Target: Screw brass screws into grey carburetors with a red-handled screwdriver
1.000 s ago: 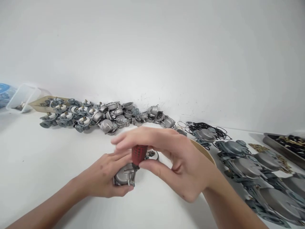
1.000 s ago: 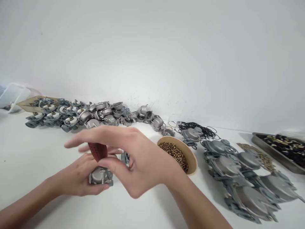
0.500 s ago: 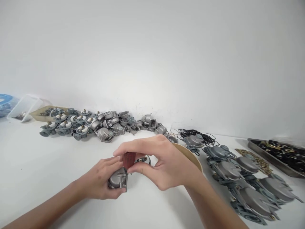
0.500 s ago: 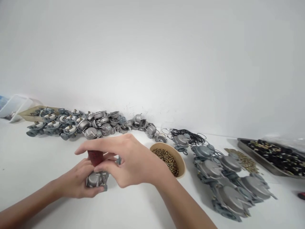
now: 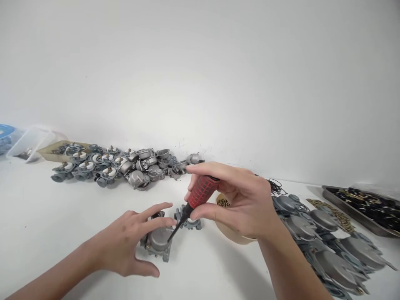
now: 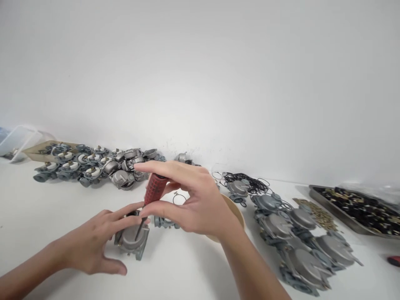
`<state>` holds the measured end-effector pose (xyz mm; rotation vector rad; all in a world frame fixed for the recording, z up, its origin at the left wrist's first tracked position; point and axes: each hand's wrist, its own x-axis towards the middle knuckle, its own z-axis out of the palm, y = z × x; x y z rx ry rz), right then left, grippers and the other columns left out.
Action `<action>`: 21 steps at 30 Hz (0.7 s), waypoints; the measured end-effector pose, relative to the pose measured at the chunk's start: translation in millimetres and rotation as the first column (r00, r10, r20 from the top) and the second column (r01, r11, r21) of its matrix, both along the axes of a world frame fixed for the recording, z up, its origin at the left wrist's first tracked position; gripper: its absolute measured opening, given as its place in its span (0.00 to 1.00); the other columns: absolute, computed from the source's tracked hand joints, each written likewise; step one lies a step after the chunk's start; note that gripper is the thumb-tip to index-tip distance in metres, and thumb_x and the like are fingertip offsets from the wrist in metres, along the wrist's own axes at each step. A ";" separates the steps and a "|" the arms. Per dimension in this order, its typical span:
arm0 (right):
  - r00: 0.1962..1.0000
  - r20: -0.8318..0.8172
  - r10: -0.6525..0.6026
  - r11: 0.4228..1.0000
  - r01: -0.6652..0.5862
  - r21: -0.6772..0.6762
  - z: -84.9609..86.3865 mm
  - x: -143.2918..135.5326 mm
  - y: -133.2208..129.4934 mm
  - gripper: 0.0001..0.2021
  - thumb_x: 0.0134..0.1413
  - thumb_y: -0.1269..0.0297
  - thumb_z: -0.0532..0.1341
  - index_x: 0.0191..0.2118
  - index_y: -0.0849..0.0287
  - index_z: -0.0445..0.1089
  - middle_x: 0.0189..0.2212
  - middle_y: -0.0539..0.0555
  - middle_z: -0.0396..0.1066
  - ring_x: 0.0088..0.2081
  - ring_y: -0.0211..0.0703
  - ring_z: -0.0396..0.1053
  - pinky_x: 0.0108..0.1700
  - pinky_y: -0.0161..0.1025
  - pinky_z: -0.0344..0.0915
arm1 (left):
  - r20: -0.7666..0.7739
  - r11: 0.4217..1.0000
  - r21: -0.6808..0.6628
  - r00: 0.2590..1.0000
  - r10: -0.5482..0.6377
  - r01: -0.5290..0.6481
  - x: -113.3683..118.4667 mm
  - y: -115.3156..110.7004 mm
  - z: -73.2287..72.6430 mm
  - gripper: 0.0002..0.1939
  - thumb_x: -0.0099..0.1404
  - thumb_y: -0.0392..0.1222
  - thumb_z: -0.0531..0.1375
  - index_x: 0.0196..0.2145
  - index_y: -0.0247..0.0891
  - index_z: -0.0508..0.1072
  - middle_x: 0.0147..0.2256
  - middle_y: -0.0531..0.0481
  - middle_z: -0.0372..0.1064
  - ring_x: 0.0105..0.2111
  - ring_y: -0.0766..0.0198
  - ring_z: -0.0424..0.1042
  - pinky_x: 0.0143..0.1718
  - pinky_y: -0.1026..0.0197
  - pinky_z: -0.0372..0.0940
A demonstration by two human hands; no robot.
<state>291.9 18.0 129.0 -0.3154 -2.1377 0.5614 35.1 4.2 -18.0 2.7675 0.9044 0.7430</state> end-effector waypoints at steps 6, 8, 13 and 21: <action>0.999 -0.006 0.046 0.995 -0.045 0.092 -10.0 -25.1 0.4 0.27 0.53 0.74 0.73 0.58 0.55 0.73 0.33 0.50 0.79 0.35 0.38 0.75 0.40 0.37 0.77 | 0.033 0.999 0.036 0.999 0.037 -0.039 -0.3 4.5 -15.2 0.37 0.60 0.54 0.72 0.62 0.52 0.62 0.65 0.40 0.62 0.38 0.54 0.80 0.34 0.54 0.73; 0.999 0.018 0.028 0.994 -0.030 0.106 -12.9 -30.4 0.5 0.26 0.53 0.76 0.73 0.58 0.56 0.73 0.33 0.50 0.79 0.35 0.37 0.75 0.41 0.37 0.76 | 0.059 0.998 0.047 0.998 0.039 -0.042 2.8 3.6 -17.7 0.36 0.59 0.55 0.72 0.61 0.50 0.63 0.63 0.41 0.65 0.39 0.53 0.80 0.33 0.55 0.72; 0.997 0.076 0.029 0.996 -0.035 0.080 -19.4 -34.4 4.2 0.26 0.55 0.76 0.72 0.59 0.57 0.72 0.33 0.49 0.78 0.35 0.36 0.73 0.41 0.37 0.74 | 0.107 0.999 0.027 0.994 0.022 -0.025 8.4 1.7 -16.0 0.37 0.59 0.52 0.72 0.62 0.52 0.62 0.63 0.44 0.65 0.38 0.55 0.80 0.31 0.56 0.72; 0.989 0.148 0.001 0.999 -0.007 0.044 -18.5 -31.3 4.8 0.30 0.57 0.76 0.70 0.64 0.53 0.68 0.35 0.49 0.78 0.36 0.37 0.73 0.41 0.38 0.76 | 0.126 0.997 0.067 0.991 0.039 -0.048 10.2 2.9 -19.9 0.36 0.59 0.53 0.72 0.60 0.49 0.63 0.62 0.40 0.66 0.37 0.54 0.80 0.28 0.58 0.70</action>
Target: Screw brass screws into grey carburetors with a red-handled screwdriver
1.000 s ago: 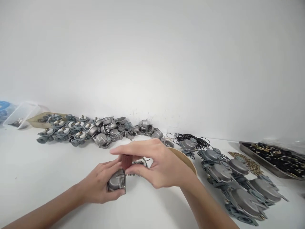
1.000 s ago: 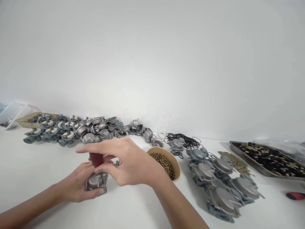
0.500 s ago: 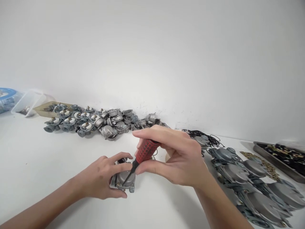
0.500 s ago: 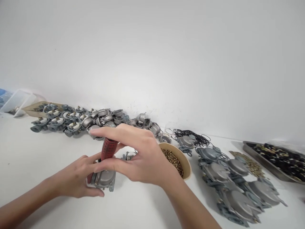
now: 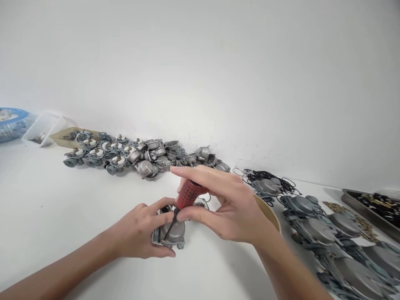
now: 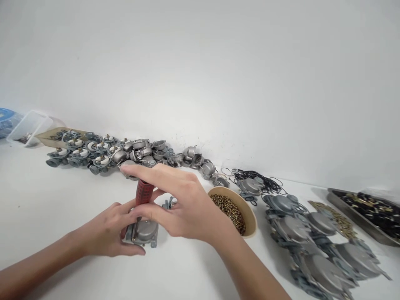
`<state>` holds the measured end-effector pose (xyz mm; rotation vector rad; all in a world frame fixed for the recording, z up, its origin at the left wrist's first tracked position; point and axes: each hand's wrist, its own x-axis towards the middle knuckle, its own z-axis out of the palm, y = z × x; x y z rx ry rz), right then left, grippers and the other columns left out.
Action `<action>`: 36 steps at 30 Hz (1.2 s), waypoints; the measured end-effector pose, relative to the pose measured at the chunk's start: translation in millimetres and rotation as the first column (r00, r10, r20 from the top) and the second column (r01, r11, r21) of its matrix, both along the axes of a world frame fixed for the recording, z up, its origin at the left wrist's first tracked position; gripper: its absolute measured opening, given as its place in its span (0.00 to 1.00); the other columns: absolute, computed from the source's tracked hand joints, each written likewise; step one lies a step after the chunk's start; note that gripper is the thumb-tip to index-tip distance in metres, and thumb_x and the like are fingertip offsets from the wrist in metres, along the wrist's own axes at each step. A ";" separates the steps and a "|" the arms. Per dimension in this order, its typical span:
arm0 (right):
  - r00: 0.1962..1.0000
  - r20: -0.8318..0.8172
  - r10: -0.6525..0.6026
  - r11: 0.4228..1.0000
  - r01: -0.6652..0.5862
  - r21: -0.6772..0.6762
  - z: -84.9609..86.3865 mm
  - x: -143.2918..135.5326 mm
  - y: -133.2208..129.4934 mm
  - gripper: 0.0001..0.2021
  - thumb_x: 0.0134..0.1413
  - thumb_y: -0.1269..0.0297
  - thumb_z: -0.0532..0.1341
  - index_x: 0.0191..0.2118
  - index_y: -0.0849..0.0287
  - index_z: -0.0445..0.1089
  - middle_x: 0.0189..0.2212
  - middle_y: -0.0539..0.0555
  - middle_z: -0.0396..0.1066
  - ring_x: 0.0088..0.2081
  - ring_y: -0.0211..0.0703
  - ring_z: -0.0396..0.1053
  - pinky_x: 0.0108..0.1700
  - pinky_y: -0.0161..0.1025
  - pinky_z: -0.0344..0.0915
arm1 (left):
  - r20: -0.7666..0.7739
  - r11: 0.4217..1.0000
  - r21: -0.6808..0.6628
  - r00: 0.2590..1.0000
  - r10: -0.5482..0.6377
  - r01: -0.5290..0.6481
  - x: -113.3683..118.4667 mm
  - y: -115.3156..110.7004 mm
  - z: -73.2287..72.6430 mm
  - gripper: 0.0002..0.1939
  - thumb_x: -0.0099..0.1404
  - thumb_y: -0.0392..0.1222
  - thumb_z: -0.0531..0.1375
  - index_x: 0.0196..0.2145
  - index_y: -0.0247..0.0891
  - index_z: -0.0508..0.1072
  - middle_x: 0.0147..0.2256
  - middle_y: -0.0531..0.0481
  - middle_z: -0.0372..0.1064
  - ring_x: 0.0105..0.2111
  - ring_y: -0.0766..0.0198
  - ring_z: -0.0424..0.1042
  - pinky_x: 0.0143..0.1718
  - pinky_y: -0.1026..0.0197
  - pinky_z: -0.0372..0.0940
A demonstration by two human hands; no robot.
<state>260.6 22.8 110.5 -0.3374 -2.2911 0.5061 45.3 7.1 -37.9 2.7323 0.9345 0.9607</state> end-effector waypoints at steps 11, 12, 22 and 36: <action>0.987 -0.144 0.066 0.998 -0.063 0.027 -2.3 -8.4 -5.6 0.17 0.57 0.70 0.72 0.52 0.57 0.77 0.36 0.52 0.75 0.33 0.35 0.75 0.36 0.33 0.76 | 0.017 1.000 -0.018 1.000 -0.019 0.019 1.2 1.0 -2.7 0.33 0.62 0.56 0.70 0.61 0.50 0.67 0.61 0.42 0.68 0.52 0.45 0.77 0.36 0.54 0.76; 0.989 -0.135 0.068 0.998 -0.065 0.028 -2.3 -9.7 -6.4 0.17 0.58 0.68 0.71 0.53 0.58 0.76 0.38 0.53 0.75 0.36 0.37 0.75 0.38 0.34 0.77 | 0.013 0.999 -0.031 1.000 -0.025 0.025 1.0 1.2 -2.7 0.33 0.62 0.56 0.70 0.61 0.50 0.67 0.62 0.42 0.67 0.54 0.44 0.76 0.37 0.54 0.76; 0.993 -0.099 0.071 0.997 -0.074 -0.033 -7.7 -11.5 -8.9 0.20 0.61 0.74 0.67 0.57 0.55 0.73 0.43 0.53 0.74 0.35 0.34 0.74 0.39 0.33 0.77 | -0.012 0.995 -0.094 1.000 -0.028 0.027 0.5 1.0 0.2 0.30 0.63 0.54 0.69 0.60 0.47 0.70 0.62 0.43 0.68 0.53 0.45 0.76 0.37 0.55 0.77; 0.989 0.024 0.144 0.986 -0.141 -0.083 2.2 -4.9 -13.8 0.23 0.60 0.84 0.57 0.58 0.58 0.71 0.43 0.54 0.79 0.39 0.38 0.75 0.42 0.38 0.77 | 0.059 1.000 0.010 0.998 -0.014 0.013 1.8 1.4 -5.9 0.22 0.64 0.54 0.67 0.53 0.44 0.74 0.48 0.44 0.75 0.40 0.53 0.78 0.32 0.57 0.75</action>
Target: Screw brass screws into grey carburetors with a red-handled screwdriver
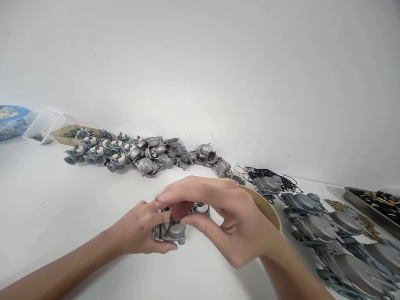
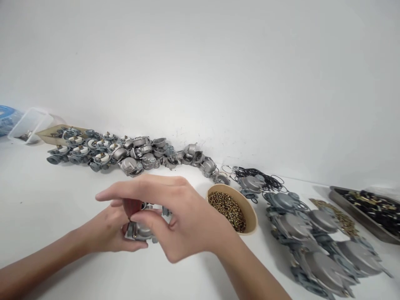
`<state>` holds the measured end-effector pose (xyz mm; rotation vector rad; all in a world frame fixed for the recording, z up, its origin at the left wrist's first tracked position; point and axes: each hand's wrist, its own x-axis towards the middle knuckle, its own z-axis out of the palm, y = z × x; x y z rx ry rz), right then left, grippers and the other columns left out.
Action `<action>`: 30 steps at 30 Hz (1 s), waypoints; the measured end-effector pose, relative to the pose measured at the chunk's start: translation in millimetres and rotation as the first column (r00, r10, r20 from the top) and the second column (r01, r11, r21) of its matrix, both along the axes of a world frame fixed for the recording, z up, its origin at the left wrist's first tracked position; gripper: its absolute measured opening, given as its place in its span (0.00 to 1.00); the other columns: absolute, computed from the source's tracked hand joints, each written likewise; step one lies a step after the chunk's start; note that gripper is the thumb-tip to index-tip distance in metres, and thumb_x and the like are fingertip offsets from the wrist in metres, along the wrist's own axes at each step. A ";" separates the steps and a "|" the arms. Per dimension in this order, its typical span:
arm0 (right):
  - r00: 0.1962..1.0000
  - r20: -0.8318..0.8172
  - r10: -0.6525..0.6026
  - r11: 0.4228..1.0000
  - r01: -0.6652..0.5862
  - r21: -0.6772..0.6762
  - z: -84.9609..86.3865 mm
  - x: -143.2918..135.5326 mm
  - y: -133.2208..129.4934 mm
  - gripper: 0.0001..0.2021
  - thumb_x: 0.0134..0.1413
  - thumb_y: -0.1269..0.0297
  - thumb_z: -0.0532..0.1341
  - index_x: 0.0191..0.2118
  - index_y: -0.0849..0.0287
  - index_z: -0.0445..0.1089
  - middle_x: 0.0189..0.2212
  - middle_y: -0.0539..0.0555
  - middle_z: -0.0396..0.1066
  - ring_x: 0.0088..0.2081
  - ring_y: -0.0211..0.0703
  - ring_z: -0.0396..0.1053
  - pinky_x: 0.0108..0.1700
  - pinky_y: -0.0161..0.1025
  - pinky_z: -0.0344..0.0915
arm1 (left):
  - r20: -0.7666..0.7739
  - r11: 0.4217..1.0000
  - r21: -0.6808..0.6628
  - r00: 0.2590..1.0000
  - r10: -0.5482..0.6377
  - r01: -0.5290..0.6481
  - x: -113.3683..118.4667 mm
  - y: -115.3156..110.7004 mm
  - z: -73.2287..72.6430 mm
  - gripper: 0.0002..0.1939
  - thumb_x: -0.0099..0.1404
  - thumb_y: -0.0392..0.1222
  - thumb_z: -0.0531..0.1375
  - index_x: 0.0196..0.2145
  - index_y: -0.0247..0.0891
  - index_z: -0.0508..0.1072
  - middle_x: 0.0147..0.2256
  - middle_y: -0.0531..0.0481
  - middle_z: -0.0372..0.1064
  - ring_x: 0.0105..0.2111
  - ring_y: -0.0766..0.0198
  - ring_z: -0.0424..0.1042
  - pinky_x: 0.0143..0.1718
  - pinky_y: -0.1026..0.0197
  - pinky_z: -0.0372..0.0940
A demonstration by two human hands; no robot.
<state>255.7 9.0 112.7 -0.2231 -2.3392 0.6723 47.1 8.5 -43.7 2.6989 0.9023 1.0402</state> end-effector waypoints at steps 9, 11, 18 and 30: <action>0.985 -0.014 -0.171 0.978 0.172 0.116 -0.7 -2.8 -2.4 0.12 0.61 0.75 0.67 0.49 0.56 0.74 0.33 0.49 0.78 0.31 0.35 0.72 0.36 0.34 0.72 | 0.034 0.998 -0.019 0.998 0.052 -0.051 5.9 -2.0 -2.3 0.27 0.62 0.53 0.67 0.57 0.46 0.72 0.52 0.44 0.73 0.41 0.53 0.80 0.33 0.57 0.77; 0.976 -0.008 -0.219 0.964 0.218 0.155 1.2 -1.4 -3.5 0.13 0.61 0.72 0.68 0.51 0.56 0.73 0.33 0.49 0.76 0.32 0.36 0.71 0.38 0.36 0.73 | 0.036 0.997 -0.015 0.997 0.073 -0.072 7.3 -3.1 -3.6 0.29 0.62 0.53 0.67 0.59 0.46 0.70 0.53 0.42 0.71 0.40 0.55 0.80 0.30 0.59 0.75; 1.000 0.024 -0.011 1.000 0.012 -0.005 5.8 8.4 -2.7 0.24 0.61 0.83 0.57 0.60 0.60 0.69 0.43 0.55 0.79 0.40 0.37 0.77 0.43 0.36 0.78 | 0.087 0.995 0.058 0.993 0.076 -0.081 11.2 -3.9 -4.0 0.26 0.58 0.51 0.71 0.53 0.46 0.74 0.50 0.43 0.74 0.45 0.48 0.78 0.31 0.59 0.74; 0.891 -0.046 -0.451 0.891 0.453 0.032 -1.1 -6.8 -21.1 0.14 0.58 0.73 0.67 0.49 0.53 0.73 0.30 0.46 0.77 0.29 0.36 0.74 0.32 0.31 0.75 | 0.103 0.983 -0.004 0.978 0.183 -0.183 12.6 -3.2 -7.7 0.20 0.61 0.57 0.69 0.43 0.40 0.75 0.48 0.42 0.74 0.28 0.60 0.77 0.25 0.60 0.73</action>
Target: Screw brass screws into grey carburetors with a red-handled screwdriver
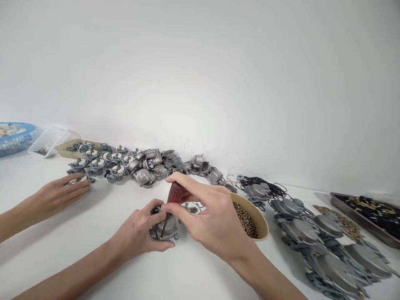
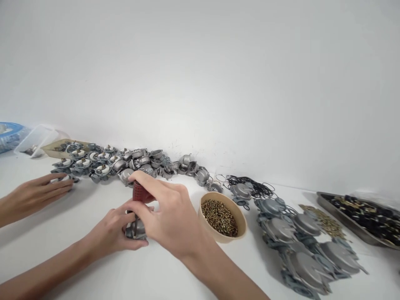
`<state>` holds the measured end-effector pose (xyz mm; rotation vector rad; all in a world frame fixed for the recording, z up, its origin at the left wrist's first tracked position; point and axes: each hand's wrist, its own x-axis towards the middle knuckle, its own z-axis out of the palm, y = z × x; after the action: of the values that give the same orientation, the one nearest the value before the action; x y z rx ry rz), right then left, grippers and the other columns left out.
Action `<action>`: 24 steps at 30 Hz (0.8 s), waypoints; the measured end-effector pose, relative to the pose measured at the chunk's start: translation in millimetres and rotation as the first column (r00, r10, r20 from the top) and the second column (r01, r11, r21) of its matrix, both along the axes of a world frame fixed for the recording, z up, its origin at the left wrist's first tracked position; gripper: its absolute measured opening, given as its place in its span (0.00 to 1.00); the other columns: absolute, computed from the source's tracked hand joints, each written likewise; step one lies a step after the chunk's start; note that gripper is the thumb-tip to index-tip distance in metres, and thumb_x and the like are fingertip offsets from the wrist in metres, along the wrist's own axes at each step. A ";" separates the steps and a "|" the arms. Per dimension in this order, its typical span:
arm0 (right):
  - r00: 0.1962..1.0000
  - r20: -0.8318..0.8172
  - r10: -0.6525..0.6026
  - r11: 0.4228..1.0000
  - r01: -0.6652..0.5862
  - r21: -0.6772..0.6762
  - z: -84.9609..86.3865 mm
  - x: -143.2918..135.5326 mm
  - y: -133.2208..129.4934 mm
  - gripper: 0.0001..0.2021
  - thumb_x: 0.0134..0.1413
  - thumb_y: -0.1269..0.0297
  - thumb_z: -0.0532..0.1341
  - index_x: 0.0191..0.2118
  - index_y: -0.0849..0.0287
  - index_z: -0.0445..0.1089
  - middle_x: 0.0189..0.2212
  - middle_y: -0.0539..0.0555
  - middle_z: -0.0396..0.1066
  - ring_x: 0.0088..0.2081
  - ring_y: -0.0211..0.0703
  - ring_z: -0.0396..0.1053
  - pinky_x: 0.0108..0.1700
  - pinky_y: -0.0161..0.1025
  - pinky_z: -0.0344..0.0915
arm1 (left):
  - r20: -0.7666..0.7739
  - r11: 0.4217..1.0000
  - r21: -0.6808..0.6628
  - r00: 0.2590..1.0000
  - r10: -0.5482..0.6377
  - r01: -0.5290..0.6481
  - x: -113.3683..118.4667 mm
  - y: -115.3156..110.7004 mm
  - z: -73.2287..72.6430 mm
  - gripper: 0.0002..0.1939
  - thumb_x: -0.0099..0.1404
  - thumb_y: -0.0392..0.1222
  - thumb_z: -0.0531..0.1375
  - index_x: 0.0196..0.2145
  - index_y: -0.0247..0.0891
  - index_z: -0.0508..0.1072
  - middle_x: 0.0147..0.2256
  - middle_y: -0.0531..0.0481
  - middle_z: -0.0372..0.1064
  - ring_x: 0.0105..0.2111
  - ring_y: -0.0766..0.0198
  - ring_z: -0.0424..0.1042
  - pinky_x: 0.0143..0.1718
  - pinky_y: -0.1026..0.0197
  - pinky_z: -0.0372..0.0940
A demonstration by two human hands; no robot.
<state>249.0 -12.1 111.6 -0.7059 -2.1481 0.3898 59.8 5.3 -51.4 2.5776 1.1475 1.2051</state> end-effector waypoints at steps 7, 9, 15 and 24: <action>0.994 0.086 0.065 0.998 -0.063 -0.025 8.2 12.5 -2.3 0.19 0.62 0.73 0.64 0.57 0.54 0.71 0.41 0.51 0.80 0.39 0.38 0.78 0.44 0.36 0.77 | -0.005 0.999 0.019 0.999 0.036 -0.036 5.3 -4.5 -0.3 0.19 0.64 0.55 0.65 0.47 0.43 0.74 0.49 0.43 0.70 0.26 0.62 0.74 0.24 0.60 0.71; 0.995 0.088 0.056 0.998 -0.056 -0.002 16.2 20.7 -3.2 0.14 0.60 0.71 0.66 0.51 0.56 0.74 0.40 0.51 0.80 0.38 0.38 0.77 0.44 0.37 0.76 | -0.020 1.000 0.008 1.000 0.014 -0.014 3.6 -4.2 0.9 0.22 0.65 0.53 0.64 0.54 0.46 0.72 0.51 0.43 0.69 0.26 0.62 0.74 0.25 0.59 0.72; 0.984 0.101 -0.150 0.988 0.146 0.043 24.0 64.8 -15.8 0.06 0.61 0.64 0.68 0.40 0.57 0.70 0.30 0.49 0.75 0.28 0.34 0.69 0.30 0.32 0.69 | -0.135 0.994 -0.046 0.986 -0.102 0.097 -8.9 -4.1 10.3 0.31 0.67 0.46 0.61 0.66 0.57 0.63 0.62 0.43 0.63 0.25 0.66 0.74 0.34 0.54 0.75; 0.956 0.284 -0.072 0.963 -0.007 0.268 -71.5 99.3 -23.3 0.04 0.61 0.73 0.62 0.37 0.58 0.67 0.37 0.53 0.74 0.32 0.35 0.70 0.31 0.32 0.66 | -0.247 0.980 -0.135 0.953 -0.175 0.145 -24.8 -12.3 18.1 0.37 0.66 0.36 0.60 0.68 0.62 0.59 0.74 0.49 0.43 0.40 0.57 0.78 0.40 0.55 0.76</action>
<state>348.3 -35.4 40.1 -0.6752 -2.4027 -0.0284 35.0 -7.0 -33.4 2.7336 0.9882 0.7633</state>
